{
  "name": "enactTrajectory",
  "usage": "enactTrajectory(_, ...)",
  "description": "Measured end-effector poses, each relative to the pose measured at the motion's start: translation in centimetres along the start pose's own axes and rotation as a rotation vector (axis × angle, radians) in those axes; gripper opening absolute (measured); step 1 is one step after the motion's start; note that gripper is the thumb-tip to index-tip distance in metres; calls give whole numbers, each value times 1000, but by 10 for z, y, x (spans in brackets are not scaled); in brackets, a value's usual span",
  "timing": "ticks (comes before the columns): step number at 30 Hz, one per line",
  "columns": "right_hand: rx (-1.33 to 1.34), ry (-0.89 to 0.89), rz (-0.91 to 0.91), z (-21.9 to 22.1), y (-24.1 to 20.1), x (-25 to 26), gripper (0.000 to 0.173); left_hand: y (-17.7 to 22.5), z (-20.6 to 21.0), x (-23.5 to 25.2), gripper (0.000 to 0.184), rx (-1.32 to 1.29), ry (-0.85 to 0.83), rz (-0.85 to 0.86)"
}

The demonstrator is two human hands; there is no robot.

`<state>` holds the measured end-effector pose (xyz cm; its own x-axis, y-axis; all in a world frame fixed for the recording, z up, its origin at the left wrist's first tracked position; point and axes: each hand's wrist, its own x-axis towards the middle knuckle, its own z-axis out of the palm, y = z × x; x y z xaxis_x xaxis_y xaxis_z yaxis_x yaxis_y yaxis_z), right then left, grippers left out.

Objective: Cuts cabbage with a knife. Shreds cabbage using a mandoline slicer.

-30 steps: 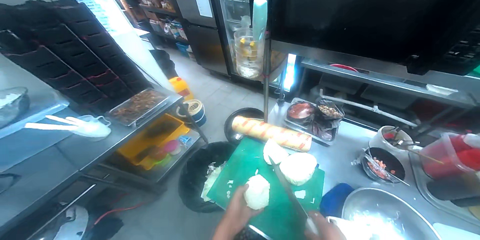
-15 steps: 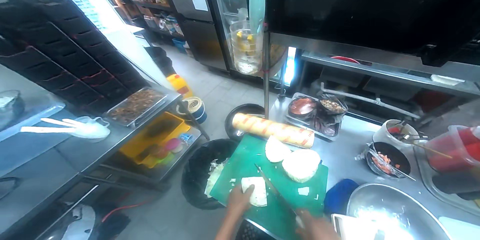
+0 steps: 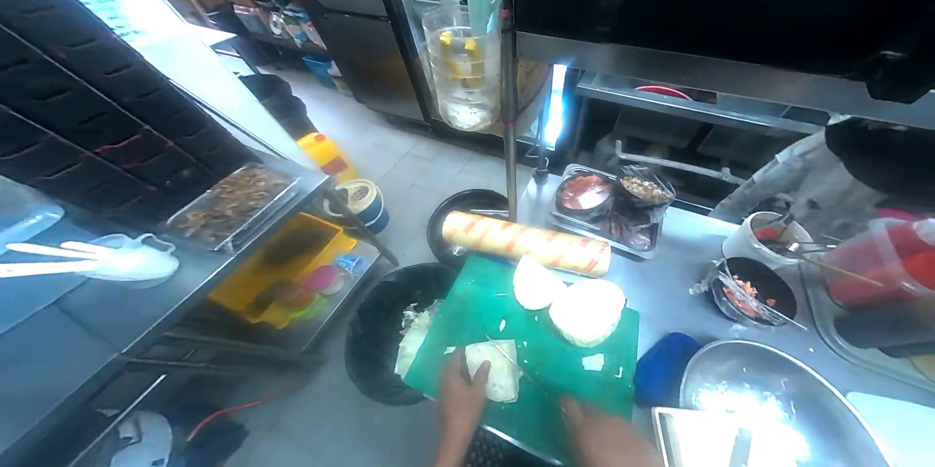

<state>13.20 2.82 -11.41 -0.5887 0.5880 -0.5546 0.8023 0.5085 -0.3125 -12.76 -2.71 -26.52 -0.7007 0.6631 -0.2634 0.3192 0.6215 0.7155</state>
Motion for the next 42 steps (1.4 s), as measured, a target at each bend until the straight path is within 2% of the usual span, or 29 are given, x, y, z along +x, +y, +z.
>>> enactTrajectory(3, -53, -44, 46, -5, -8, 2, 43, 10, -5, -1, 77, 142, -27, 57)
enactTrajectory(8, -29, -164, 115, -17, -10, 16, 38, 19, -18, 7, 71, 252, -148, 46)
enactTrajectory(14, -72, -244, 210, -31, -32, 30, 34, 19, -14, 7, 74, 277, -142, 30)
enactTrajectory(21, -44, -264, 249, -2, -32, 66, 36, 16, -13, 7, 74, 227, -148, 29)
enactTrajectory(27, 7, -173, 229, 56, -15, 94, 37, 8, -13, 10, 70, 193, -144, 49)
enactTrajectory(30, 92, -191, 179, 56, 3, 103, 42, 1, -16, 15, 81, 129, -163, 60)
enactTrajectory(33, 234, -177, 158, 47, 22, 107, 51, -4, -24, 26, 98, 1, -271, 77)
enactTrajectory(36, 264, -81, 260, 49, 22, 96, 53, -11, -30, 36, 94, -37, -386, 86)
enactTrajectory(42, 201, -76, 319, 56, 25, 80, 49, -23, -38, 31, 97, 178, -461, 153)
